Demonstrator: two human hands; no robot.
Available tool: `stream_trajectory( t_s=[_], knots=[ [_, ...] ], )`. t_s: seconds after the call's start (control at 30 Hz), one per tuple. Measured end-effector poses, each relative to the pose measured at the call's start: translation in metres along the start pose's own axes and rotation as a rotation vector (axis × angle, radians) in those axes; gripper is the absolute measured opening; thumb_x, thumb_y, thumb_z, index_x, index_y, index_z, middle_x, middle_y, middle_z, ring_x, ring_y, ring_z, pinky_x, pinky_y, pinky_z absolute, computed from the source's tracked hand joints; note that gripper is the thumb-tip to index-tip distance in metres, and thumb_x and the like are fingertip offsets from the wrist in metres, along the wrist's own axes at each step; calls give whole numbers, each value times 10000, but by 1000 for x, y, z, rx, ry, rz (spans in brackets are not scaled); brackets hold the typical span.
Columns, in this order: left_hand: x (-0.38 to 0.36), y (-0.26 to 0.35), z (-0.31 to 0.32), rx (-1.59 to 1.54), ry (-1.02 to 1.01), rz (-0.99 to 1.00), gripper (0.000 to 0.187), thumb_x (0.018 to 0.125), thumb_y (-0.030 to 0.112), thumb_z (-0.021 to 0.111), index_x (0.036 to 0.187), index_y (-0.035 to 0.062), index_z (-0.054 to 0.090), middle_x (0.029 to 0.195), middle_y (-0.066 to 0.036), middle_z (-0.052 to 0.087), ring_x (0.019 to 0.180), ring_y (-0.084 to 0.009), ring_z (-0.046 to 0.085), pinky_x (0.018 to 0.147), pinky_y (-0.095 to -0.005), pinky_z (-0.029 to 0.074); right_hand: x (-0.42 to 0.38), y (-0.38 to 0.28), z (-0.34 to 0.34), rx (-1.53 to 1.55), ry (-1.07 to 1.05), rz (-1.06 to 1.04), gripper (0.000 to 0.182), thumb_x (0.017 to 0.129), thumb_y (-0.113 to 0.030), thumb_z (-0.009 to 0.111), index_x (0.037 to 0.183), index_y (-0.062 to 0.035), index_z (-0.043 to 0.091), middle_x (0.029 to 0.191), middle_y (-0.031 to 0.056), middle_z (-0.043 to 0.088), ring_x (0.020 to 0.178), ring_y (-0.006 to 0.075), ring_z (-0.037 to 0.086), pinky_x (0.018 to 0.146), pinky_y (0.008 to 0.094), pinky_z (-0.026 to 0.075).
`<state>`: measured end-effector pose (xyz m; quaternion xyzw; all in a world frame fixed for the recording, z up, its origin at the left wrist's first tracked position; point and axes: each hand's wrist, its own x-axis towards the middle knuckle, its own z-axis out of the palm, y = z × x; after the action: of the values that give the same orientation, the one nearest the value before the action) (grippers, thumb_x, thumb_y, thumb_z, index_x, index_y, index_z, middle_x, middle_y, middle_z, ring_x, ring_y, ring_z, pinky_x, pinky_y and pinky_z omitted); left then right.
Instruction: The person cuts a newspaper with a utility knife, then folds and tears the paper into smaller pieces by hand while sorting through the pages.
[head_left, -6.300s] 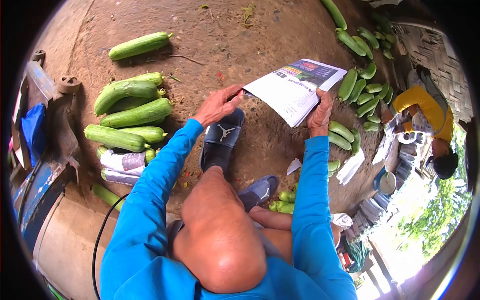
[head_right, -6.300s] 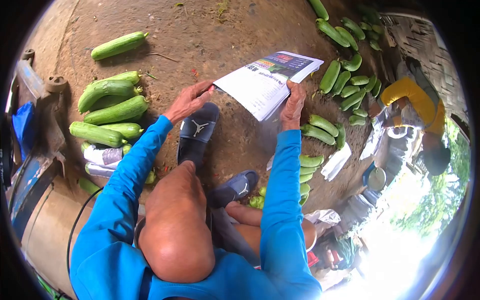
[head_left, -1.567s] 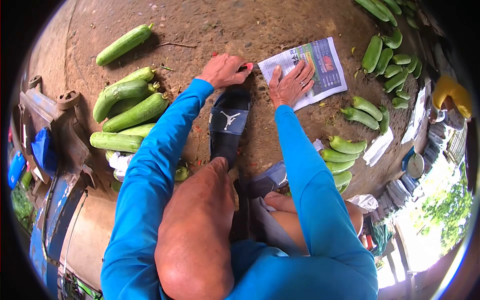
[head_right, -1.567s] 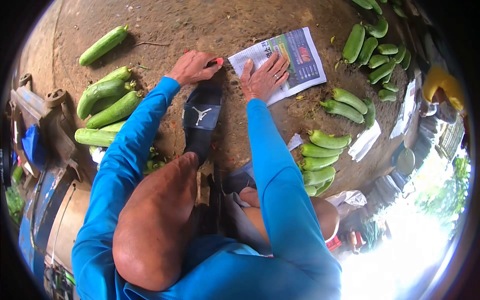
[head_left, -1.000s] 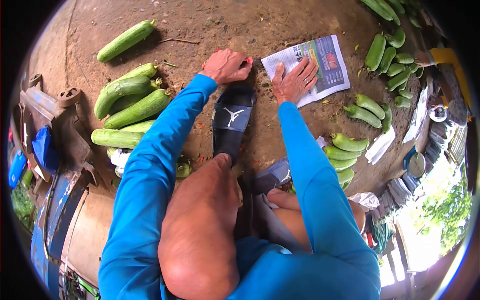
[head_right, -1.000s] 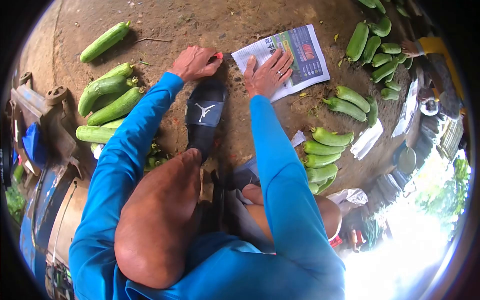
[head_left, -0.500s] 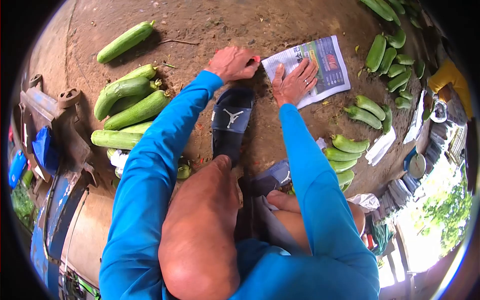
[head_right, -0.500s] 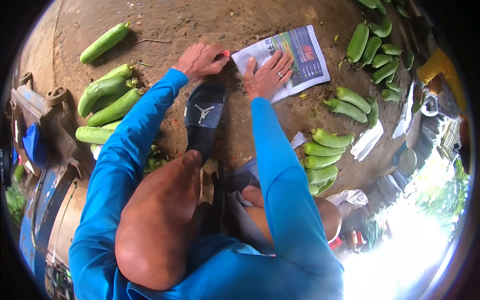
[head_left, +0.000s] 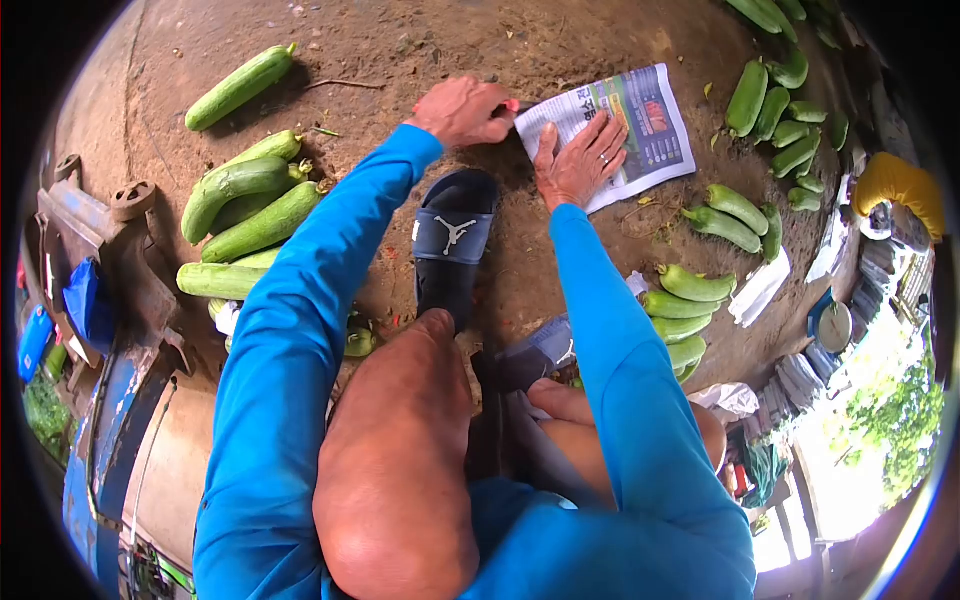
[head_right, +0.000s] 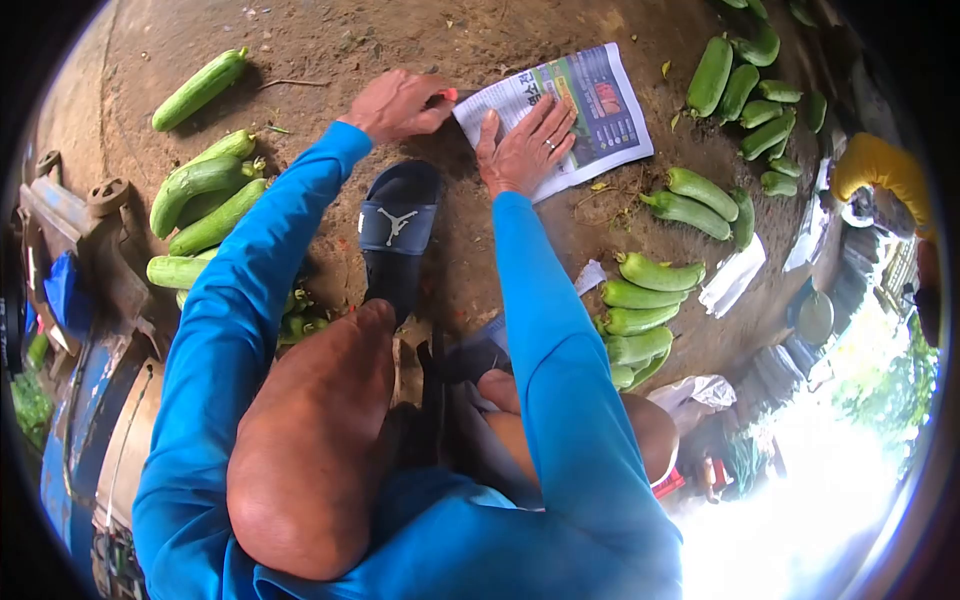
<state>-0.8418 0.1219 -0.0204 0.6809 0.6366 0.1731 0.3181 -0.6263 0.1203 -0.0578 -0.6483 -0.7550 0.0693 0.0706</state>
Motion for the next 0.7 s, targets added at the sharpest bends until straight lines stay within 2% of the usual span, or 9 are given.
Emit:
stream_trajectory(
  t_s=[0.13, 0.37, 0.43, 0.5, 0.57, 0.7],
  knots=[
    [12, 0, 2, 135, -111, -80, 298, 847, 333, 597, 971, 97, 730, 784, -203, 693, 724, -414, 666, 665, -507, 535, 0, -3, 0, 12, -6, -1, 911, 950, -648, 396, 1518, 52, 263, 1580, 269, 235, 1490, 426, 176, 1185, 580, 141],
    [20, 1, 9, 138, -134, -99, 291, 830, 317, 590, 971, 108, 734, 779, -218, 688, 716, -415, 666, 691, -520, 539, -4, 1, 1, 14, -5, -4, 905, 956, -641, 410, 1519, 52, 262, 1585, 264, 228, 1493, 423, 165, 1188, 575, 131],
    [32, 8, 6, 194, -120, -58, 308, 825, 322, 592, 962, 84, 732, 773, -220, 685, 703, -421, 660, 692, -519, 541, 2, -2, 2, 7, 9, -11, 900, 956, -635, 418, 1517, 52, 265, 1588, 261, 225, 1496, 419, 159, 1189, 571, 130],
    [35, 8, 7, 210, -125, -50, 325, 823, 339, 593, 930, 61, 724, 760, -224, 678, 692, -425, 656, 690, -521, 541, 0, -2, -2, 11, -3, -7, 888, 959, -626, 425, 1515, 48, 272, 1589, 254, 229, 1498, 413, 159, 1191, 566, 134],
    [36, 3, 13, 70, -85, -70, 371, 745, 379, 623, 819, 22, 694, 767, -271, 668, 718, -446, 673, 664, -528, 551, 1, -1, -3, 8, -1, -2, 883, 961, -625, 424, 1516, 45, 274, 1588, 251, 233, 1497, 411, 166, 1191, 562, 135],
    [47, 13, 15, 208, -103, -56, 342, 825, 359, 591, 798, 31, 687, 704, -235, 654, 635, -428, 644, 617, -520, 537, -1, 1, 4, -44, 19, -12, 884, 957, -625, 438, 1516, 40, 278, 1587, 241, 244, 1492, 410, 183, 1191, 555, 140]
  ],
)
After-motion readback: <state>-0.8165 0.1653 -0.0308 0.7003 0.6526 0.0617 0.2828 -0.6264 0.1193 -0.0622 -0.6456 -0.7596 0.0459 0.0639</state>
